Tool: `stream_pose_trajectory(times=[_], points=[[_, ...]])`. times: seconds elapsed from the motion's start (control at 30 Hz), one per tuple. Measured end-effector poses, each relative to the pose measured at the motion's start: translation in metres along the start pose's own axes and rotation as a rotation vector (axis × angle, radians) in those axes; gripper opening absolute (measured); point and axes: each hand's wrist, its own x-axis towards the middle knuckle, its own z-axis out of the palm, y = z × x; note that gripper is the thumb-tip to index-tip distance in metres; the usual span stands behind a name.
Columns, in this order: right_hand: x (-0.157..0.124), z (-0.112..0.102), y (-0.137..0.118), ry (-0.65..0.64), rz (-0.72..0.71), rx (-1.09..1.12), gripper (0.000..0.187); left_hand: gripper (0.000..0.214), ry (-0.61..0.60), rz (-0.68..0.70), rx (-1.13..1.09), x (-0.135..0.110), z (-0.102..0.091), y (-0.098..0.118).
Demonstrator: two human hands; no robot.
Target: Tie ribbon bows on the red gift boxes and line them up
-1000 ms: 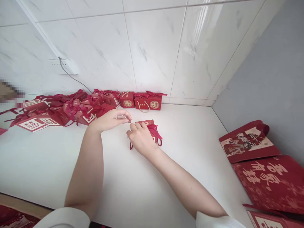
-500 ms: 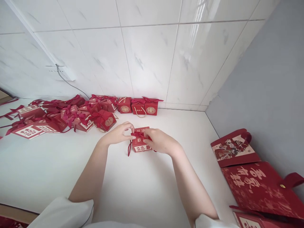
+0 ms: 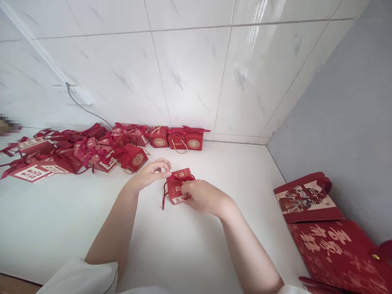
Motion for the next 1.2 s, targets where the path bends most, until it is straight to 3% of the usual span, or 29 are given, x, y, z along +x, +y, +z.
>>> stream_pose_trajectory(times=[0.2, 0.4, 0.6, 0.73, 0.9, 1.0, 1.1, 1.2], points=[[0.002, 0.003, -0.002, -0.001, 0.025, -0.009, 0.015, 0.03, -0.038, -0.159, -0.281, 0.007, 0.016, -0.003], [0.003, 0.004, -0.005, 0.005, 0.064, -0.037, 0.013, 0.028, -0.05, -0.177, -0.377, 0.01, 0.022, -0.002], [0.003, 0.006, -0.001, 0.01, 0.075, -0.059, 0.015, 0.031, 0.047, -0.238, -0.174, 0.007, 0.012, -0.006], [0.002, 0.006, 0.001, -0.001, 0.04, -0.06, 0.017, 0.03, -0.016, -0.216, -0.093, 0.006, 0.008, -0.007], [-0.004, -0.006, -0.002, -0.015, -0.028, 0.066, 0.016, 0.024, -0.087, -0.083, -0.006, 0.005, 0.01, -0.005], [-0.006, -0.016, 0.003, 0.117, 0.002, 0.188, 0.015, 0.024, -0.152, -0.053, 0.077, 0.004, 0.01, -0.005], [-0.002, -0.021, 0.019, 0.297, 0.104, 0.191, 0.016, 0.026, -0.142, -0.055, 0.121, 0.003, 0.011, -0.003], [0.005, -0.017, 0.037, 0.287, 0.148, 0.188, 0.011, 0.026, -0.087, -0.069, 0.142, 0.002, 0.014, 0.001]])
